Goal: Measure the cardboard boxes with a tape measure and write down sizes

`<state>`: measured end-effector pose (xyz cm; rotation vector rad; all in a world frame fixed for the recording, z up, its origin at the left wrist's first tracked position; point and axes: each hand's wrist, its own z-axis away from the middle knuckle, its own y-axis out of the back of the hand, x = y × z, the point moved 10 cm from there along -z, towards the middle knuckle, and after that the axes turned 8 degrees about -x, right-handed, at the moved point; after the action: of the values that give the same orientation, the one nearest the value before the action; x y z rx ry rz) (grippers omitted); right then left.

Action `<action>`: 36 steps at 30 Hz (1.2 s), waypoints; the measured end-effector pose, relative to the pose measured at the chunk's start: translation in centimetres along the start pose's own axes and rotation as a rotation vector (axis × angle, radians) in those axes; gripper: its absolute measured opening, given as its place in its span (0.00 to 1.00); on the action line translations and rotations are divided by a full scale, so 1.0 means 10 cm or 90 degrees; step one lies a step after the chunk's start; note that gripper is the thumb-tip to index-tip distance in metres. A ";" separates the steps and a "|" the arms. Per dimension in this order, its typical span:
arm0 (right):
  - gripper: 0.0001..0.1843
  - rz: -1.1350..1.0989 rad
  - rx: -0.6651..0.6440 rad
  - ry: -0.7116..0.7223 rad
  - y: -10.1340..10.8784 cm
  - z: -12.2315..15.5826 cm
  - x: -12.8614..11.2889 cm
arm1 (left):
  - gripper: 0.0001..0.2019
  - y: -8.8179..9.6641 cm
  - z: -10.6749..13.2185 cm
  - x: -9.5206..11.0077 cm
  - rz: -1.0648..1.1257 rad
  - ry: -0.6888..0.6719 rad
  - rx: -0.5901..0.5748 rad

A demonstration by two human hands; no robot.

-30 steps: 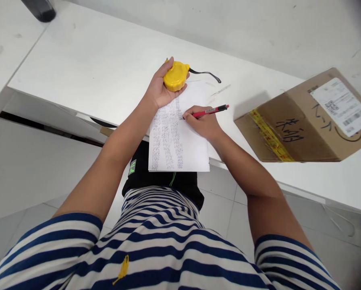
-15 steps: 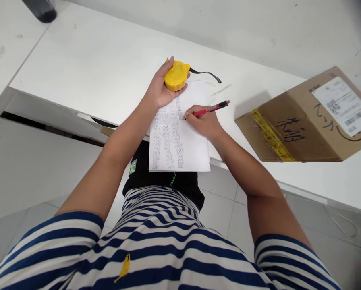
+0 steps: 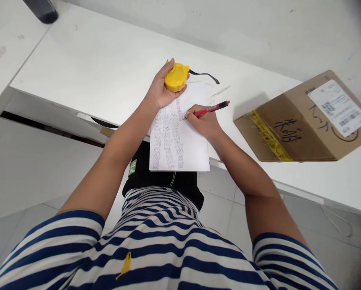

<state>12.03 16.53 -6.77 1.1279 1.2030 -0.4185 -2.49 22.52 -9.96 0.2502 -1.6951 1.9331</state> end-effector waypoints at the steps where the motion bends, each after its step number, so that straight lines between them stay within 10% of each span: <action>1: 0.07 -0.003 -0.011 0.006 -0.02 0.00 0.00 | 0.17 -0.01 0.01 0.00 -0.012 0.002 -0.002; 36: 0.06 -0.035 -0.007 -0.020 -0.01 -0.06 0.07 | 0.19 0.04 -0.02 0.03 -0.054 -0.015 0.001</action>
<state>11.92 17.23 -7.39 1.0774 1.2104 -0.4700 -2.92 22.79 -10.21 0.3417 -1.6708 1.8759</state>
